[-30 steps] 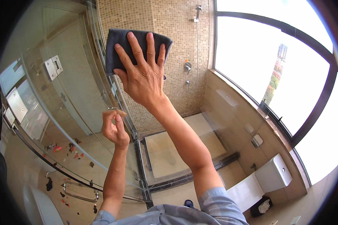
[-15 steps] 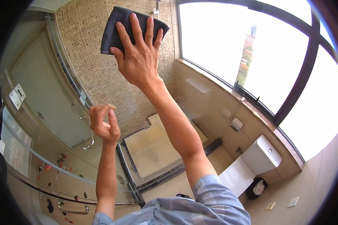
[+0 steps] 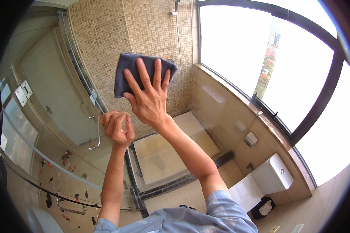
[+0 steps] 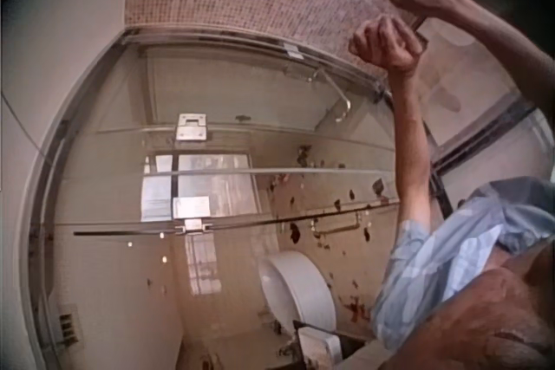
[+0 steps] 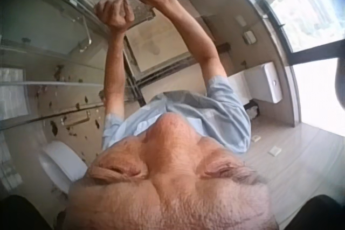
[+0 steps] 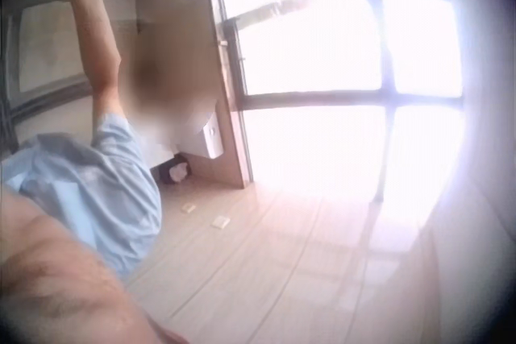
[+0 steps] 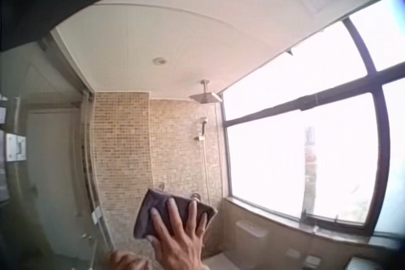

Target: The person kneels on the bathroom floor and wipes the glass shower door and its metal track with a cloth. They repeatedly rub the track and glass surfaces to remove residue.

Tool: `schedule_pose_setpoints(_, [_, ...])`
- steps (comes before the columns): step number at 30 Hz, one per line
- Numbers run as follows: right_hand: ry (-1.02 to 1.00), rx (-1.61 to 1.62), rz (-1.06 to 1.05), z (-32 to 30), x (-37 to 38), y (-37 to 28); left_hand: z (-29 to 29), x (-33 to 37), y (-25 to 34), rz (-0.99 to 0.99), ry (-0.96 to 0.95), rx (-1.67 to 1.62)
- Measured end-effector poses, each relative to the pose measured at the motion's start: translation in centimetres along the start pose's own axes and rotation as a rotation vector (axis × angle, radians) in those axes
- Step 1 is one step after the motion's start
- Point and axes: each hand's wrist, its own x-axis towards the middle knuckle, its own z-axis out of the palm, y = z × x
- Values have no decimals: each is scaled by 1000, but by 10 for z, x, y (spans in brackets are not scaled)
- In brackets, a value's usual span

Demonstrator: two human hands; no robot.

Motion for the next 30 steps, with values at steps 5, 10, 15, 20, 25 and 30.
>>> schedule_pose_setpoints(5, [147, -47, -56, -3, 72, 30, -8, -6, -6, 15, -31, 35])
schedule_pose_setpoints(10, [280, -100, 136, -15, 70, 91, -3, -4, -3, 16, -10, 30])
schedule_pose_setpoints(15, [162, -76, 365, -9, -15, 80, 1, -5, -3, 2, -1, 52])
schedule_pose_setpoints(20, [18, 10, 240, 12, -118, 29, -1, -4, -2, 25, -10, 65])
schedule_pose_setpoints(25, [-139, 19, 48, 6, -137, 44, -3, -5, -5, 45, -44, 75])
schedule_pose_setpoints(30, [152, -14, 210, -8, -33, 74, 0, -9, -4, 35, -30, 76])
